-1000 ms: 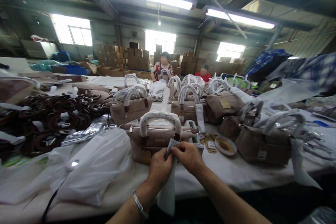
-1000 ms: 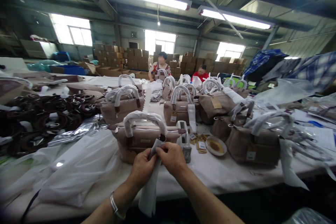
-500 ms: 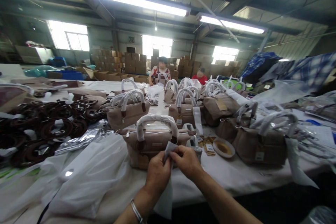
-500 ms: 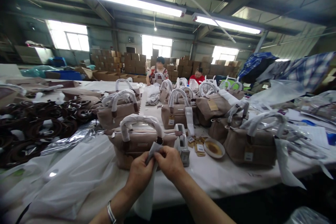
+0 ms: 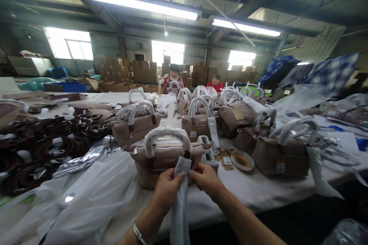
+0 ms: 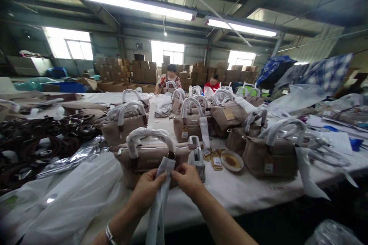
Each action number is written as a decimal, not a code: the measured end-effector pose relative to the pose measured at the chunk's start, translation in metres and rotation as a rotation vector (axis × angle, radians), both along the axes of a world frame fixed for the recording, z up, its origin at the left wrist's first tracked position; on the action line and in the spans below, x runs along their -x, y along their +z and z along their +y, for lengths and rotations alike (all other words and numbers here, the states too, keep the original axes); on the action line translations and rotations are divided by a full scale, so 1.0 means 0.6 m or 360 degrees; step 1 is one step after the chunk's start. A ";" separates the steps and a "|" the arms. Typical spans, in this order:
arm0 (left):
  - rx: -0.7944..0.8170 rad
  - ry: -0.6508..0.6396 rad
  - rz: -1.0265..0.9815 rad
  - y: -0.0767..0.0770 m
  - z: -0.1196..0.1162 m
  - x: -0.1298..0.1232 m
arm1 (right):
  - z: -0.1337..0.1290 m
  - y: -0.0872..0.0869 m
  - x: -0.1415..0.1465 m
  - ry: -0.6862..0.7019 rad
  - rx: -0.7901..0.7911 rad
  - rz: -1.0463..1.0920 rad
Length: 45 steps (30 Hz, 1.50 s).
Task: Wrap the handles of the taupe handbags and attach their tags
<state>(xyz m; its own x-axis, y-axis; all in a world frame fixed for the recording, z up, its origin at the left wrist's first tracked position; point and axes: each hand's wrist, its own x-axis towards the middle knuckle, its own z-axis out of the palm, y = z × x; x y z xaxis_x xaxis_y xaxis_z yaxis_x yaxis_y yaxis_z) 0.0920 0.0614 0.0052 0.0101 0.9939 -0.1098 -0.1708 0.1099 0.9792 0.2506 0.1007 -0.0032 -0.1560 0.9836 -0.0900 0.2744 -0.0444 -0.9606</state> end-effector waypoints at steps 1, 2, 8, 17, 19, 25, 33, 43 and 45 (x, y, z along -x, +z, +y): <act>0.0047 0.0002 -0.0072 -0.002 0.000 0.000 | -0.003 -0.005 -0.004 0.0039 0.0057 0.0089; 0.0079 0.0002 -0.0121 -0.003 0.000 0.000 | -0.006 -0.008 -0.008 0.0062 0.0081 0.0168; 0.0124 -0.0090 -0.0318 -0.011 0.007 -0.003 | -0.011 -0.001 0.002 0.0078 0.0051 0.0403; 0.0366 -0.0161 -0.0515 -0.046 -0.037 0.012 | -0.011 0.014 0.031 -0.0102 -0.0138 0.0368; 0.0455 -0.0212 -0.0486 -0.062 -0.062 0.009 | -0.013 0.012 0.028 -0.0142 -0.0159 0.0327; 0.0458 -0.0045 -0.0348 -0.083 -0.090 0.000 | -0.025 -0.031 0.002 0.0120 -0.0038 0.0537; 0.0392 -0.0149 -0.0225 -0.097 -0.082 -0.008 | -0.092 -0.095 0.002 0.0573 0.0285 0.0757; 0.0294 -0.0320 -0.0485 -0.082 -0.101 0.004 | -0.081 -0.099 0.039 0.0191 0.0351 0.0812; 0.0404 -0.0311 -0.0596 -0.084 -0.102 0.007 | -0.078 -0.096 0.039 0.0170 0.0304 0.0775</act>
